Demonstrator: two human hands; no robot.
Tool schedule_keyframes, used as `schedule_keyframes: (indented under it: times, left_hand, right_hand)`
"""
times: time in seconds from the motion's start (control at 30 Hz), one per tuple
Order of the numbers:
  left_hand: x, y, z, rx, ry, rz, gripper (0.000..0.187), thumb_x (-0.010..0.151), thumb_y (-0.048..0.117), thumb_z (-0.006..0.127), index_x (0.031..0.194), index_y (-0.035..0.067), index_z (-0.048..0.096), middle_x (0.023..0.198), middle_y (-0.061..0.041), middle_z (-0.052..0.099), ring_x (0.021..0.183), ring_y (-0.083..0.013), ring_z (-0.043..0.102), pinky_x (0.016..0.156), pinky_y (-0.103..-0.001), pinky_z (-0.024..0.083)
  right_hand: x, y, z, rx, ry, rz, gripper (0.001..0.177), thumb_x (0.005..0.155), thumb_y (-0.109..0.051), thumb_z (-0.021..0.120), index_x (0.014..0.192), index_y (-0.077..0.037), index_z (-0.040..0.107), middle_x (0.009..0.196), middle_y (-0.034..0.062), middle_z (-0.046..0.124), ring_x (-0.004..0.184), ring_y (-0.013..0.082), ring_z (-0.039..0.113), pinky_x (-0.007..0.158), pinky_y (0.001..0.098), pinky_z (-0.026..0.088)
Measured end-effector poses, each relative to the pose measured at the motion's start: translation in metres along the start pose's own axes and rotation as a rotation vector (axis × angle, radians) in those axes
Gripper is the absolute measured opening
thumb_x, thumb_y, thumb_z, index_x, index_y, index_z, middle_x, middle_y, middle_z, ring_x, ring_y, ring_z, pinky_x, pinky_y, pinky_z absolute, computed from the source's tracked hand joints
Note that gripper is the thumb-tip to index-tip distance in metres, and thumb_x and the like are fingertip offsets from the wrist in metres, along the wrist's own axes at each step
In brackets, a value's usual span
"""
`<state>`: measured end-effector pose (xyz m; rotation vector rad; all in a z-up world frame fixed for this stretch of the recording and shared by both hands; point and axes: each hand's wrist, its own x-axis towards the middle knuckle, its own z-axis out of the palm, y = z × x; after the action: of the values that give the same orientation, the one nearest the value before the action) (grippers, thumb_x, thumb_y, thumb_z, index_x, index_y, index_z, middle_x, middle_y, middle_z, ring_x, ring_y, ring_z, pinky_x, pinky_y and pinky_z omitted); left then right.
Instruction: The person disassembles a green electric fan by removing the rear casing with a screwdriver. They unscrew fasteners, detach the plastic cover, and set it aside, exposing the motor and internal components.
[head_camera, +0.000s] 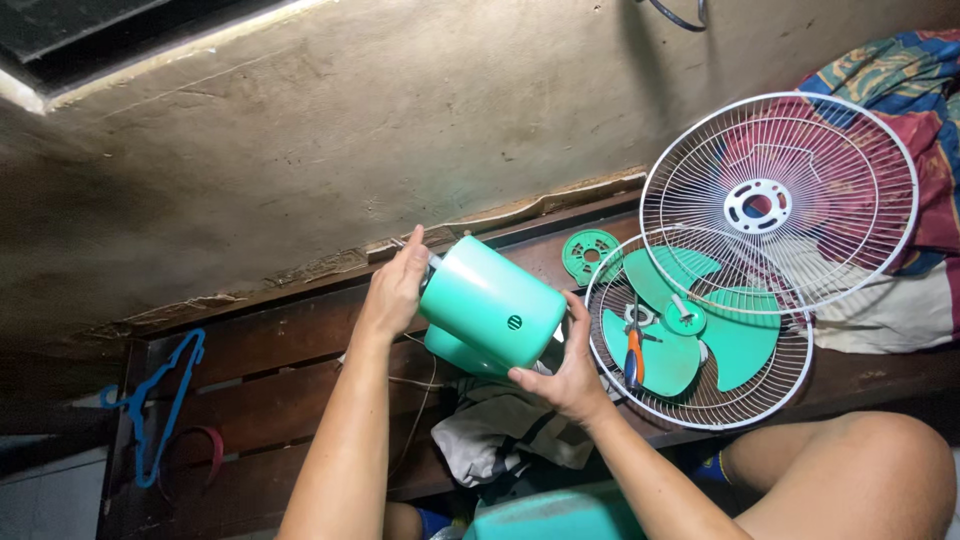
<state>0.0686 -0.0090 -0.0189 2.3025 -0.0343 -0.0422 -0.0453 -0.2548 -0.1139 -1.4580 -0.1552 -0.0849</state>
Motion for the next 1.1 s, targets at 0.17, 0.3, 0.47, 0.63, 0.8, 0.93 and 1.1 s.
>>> schedule_keyframes:
  times: [0.17, 0.3, 0.47, 0.63, 0.8, 0.93, 1.1]
  left_hand:
    - [-0.001, 0.001, 0.001, -0.015, 0.004, 0.068, 0.079, 0.096, 0.068, 0.036, 0.150, 0.012, 0.049, 0.156, -0.016, 0.048, 0.142, -0.0361, 0.048, 0.114, -0.039, 0.037]
    - [-0.001, -0.004, 0.002, -0.003, 0.004, 0.101, 0.078, 0.097, 0.067, 0.040, 0.148, 0.010, 0.052, 0.160, -0.015, 0.044, 0.145, -0.0374, 0.044, 0.116, -0.040, 0.035]
    - [0.003, -0.014, 0.005, -0.207, 0.003, 0.026, 0.068, 0.092, 0.055, 0.061, 0.133, 0.002, 0.054, 0.159, -0.018, 0.045, 0.137, -0.0341, 0.056, 0.110, -0.040, 0.045]
    - [0.002, -0.016, 0.004, -0.195, 0.008, 0.101, 0.061, 0.093, 0.047, 0.069, 0.133, 0.001, 0.060, 0.150, -0.019, 0.059, 0.136, -0.0280, 0.058, 0.111, -0.038, 0.043]
    - [-0.003, -0.004, 0.000, -0.243, -0.021, -0.030, 0.068, 0.087, 0.051, 0.067, 0.137, 0.004, 0.065, 0.131, -0.017, 0.072, 0.121, -0.0267, 0.066, 0.104, -0.037, 0.049]
    - [-0.001, 0.004, -0.004, -0.125, -0.024, -0.031, 0.072, 0.086, 0.055, 0.065, 0.137, 0.004, 0.064, 0.133, -0.016, 0.069, 0.122, -0.0264, 0.066, 0.103, -0.038, 0.049]
    - [0.005, 0.002, -0.004, -0.034, -0.026, -0.017, 0.065, 0.087, 0.057, 0.065, 0.119, 0.000, 0.072, 0.148, -0.010, 0.061, 0.128, -0.0296, 0.062, 0.104, -0.040, 0.047]
  right_hand:
    - [-0.005, -0.001, 0.001, -0.001, -0.029, -0.024, 0.127, 0.064, -0.030, 0.089, 0.157, -0.006, 0.007, 0.153, 0.0230, 0.037, 0.144, 0.0340, 0.040, 0.119, 0.0435, 0.033]
    - [-0.006, -0.002, 0.003, -0.037, -0.016, -0.033, 0.127, 0.064, -0.030, 0.090, 0.158, -0.006, 0.007, 0.154, 0.0236, 0.036, 0.145, 0.0347, 0.039, 0.119, 0.0446, 0.031]
    - [-0.001, -0.020, 0.008, -0.106, 0.023, -0.018, 0.124, 0.065, -0.031, 0.091, 0.157, -0.006, 0.012, 0.151, 0.0223, 0.038, 0.143, 0.0338, 0.042, 0.118, 0.0446, 0.036]
    - [0.009, -0.039, 0.028, -0.193, 0.103, 0.012, 0.126, 0.062, -0.032, 0.094, 0.158, -0.006, 0.016, 0.147, 0.0223, 0.041, 0.136, 0.0334, 0.048, 0.112, 0.0435, 0.043]
    - [0.010, -0.047, 0.030, -0.268, 0.106, -0.012, 0.127, 0.063, -0.030, 0.094, 0.159, -0.005, 0.014, 0.146, 0.0243, 0.041, 0.134, 0.0349, 0.048, 0.111, 0.0449, 0.042]
    - [0.010, -0.047, 0.028, -0.157, 0.072, 0.049, 0.125, 0.065, -0.030, 0.091, 0.159, -0.006, 0.012, 0.144, 0.0234, 0.045, 0.130, 0.0329, 0.055, 0.107, 0.0427, 0.047]
    - [0.009, -0.045, 0.025, -0.118, 0.098, 0.036, 0.123, 0.064, -0.029, 0.090, 0.158, -0.007, 0.015, 0.139, 0.0230, 0.052, 0.125, 0.0321, 0.061, 0.103, 0.0415, 0.052]
